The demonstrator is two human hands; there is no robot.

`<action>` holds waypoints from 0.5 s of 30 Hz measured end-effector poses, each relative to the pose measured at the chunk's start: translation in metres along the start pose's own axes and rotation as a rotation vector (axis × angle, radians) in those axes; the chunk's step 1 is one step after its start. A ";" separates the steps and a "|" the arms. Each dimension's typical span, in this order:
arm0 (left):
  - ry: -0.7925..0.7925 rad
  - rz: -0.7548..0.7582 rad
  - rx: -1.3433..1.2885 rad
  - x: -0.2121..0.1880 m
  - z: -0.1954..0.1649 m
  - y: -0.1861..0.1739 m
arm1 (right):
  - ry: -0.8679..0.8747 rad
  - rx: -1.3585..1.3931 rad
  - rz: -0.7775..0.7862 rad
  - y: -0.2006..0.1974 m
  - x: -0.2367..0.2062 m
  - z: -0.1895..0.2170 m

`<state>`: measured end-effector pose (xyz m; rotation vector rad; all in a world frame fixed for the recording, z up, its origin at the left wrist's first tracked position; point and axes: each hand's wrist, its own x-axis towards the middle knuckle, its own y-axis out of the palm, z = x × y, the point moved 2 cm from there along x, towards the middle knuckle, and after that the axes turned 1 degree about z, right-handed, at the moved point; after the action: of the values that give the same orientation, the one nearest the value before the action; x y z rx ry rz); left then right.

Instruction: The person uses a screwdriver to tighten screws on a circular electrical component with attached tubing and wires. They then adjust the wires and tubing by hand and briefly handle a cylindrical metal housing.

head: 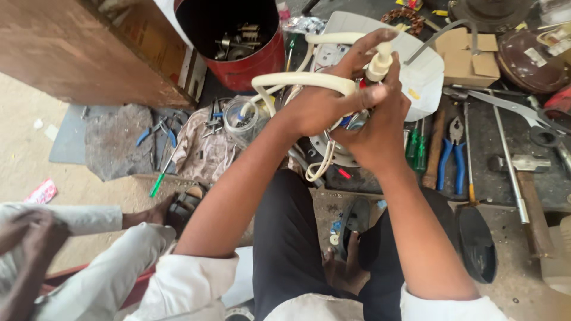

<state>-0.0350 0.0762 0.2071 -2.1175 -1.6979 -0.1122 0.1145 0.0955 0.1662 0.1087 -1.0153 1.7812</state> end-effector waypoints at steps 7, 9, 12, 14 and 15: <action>0.106 -0.140 -0.058 -0.014 0.007 0.007 | -0.153 -0.190 -0.114 0.020 -0.017 -0.011; 0.112 -0.181 0.054 -0.015 0.010 0.007 | -0.165 -0.203 -0.136 0.023 -0.016 -0.012; 0.114 -0.267 0.421 -0.020 0.009 0.001 | -0.251 -0.225 -0.165 0.023 -0.014 -0.009; 0.158 -0.306 0.649 -0.022 0.007 -0.001 | -0.234 -0.195 -0.137 0.022 -0.013 -0.007; 0.204 -0.314 0.730 -0.020 0.006 0.002 | -0.220 -0.183 -0.122 0.020 -0.011 -0.006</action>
<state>-0.0392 0.0597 0.1948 -1.2638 -1.6070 0.1724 0.1055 0.0890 0.1447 0.2518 -1.2971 1.5824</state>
